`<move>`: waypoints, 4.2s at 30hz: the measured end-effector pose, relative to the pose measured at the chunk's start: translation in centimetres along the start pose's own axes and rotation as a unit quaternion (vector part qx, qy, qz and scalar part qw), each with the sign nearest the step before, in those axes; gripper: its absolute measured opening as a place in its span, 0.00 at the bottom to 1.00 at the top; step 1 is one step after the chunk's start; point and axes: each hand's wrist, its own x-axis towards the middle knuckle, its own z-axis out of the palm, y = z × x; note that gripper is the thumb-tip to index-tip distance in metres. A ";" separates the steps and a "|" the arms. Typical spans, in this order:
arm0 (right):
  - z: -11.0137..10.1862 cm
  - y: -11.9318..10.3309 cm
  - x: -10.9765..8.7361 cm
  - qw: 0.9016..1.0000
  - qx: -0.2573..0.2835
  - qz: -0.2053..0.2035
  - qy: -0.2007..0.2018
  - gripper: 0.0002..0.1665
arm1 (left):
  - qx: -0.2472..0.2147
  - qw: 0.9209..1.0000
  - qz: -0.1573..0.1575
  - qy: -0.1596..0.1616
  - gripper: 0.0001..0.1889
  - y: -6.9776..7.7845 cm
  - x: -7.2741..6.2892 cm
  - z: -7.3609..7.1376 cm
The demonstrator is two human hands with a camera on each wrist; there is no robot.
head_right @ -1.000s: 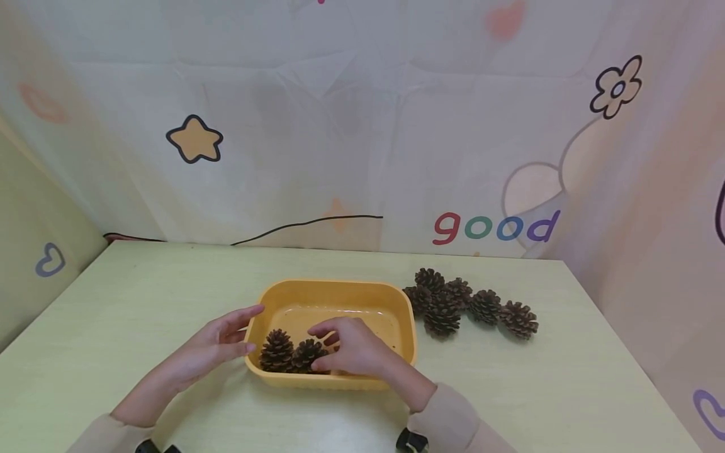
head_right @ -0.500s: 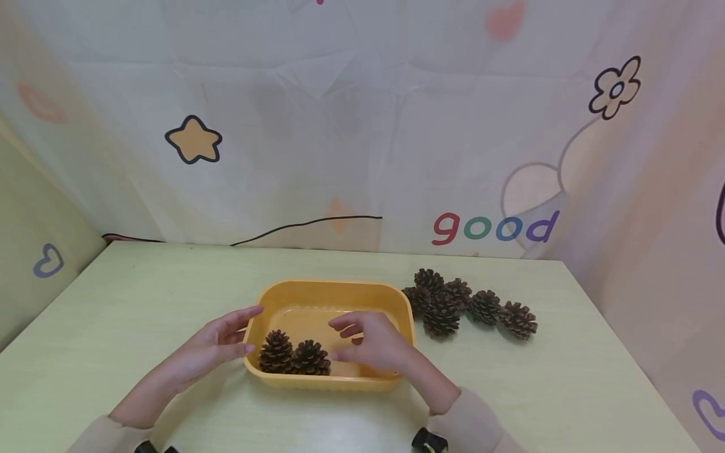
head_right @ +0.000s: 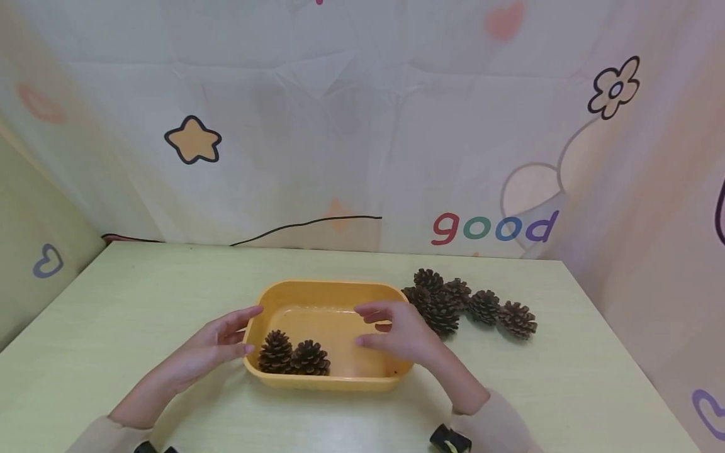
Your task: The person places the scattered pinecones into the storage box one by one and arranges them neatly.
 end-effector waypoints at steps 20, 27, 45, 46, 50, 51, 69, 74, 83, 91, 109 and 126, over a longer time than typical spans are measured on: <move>-4.4 1.9 -2.4 0.996 0.008 0.021 0.083 0.31 | -0.004 1.000 0.001 -0.001 0.37 -0.2 0.0 -0.1; -5.6 2.5 -3.3 0.993 -0.017 0.047 0.104 0.32 | -0.001 1.000 -0.001 -0.004 0.37 -0.1 0.0 -0.1; -7.7 4.5 -4.0 0.984 -0.076 0.088 0.132 0.34 | -0.010 1.000 -0.002 -0.001 0.36 -0.2 0.1 0.0; -7.8 4.6 -4.0 0.984 -0.079 0.089 0.134 0.34 | -0.010 1.000 -0.002 -0.001 0.36 -0.2 0.1 0.0; -8.0 4.8 -3.9 0.982 -0.082 0.098 0.136 0.34 | -0.009 1.000 -0.006 0.001 0.36 -0.1 0.1 0.0; -8.0 4.9 -3.9 0.982 -0.086 0.100 0.135 0.34 | -0.008 1.000 -0.007 0.002 0.36 -0.1 0.1 0.0; -8.4 6.5 -3.2 0.975 -0.129 0.133 0.123 0.35 | -0.012 1.000 -0.009 0.001 0.36 -0.1 0.1 0.0; -8.4 6.7 -3.0 0.973 -0.137 0.148 0.114 0.36 | -0.012 1.000 -0.009 0.001 0.36 -0.1 0.1 0.0; -8.6 7.2 -2.7 0.974 -0.144 0.147 0.095 0.36 | -0.011 1.000 -0.011 0.001 0.36 -0.1 0.1 0.0; -8.5 7.3 -2.5 0.974 -0.153 0.145 0.088 0.36 | -0.013 1.000 -0.009 0.001 0.36 -0.1 0.0 0.0; -8.3 7.4 -1.8 0.969 -0.166 0.157 0.091 0.36 | -0.008 1.000 -0.009 0.003 0.36 0.2 0.1 0.0; -7.8 7.7 -1.9 0.973 -0.163 0.128 0.097 0.29 | -0.011 1.000 -0.007 -0.002 0.37 0.1 0.1 0.0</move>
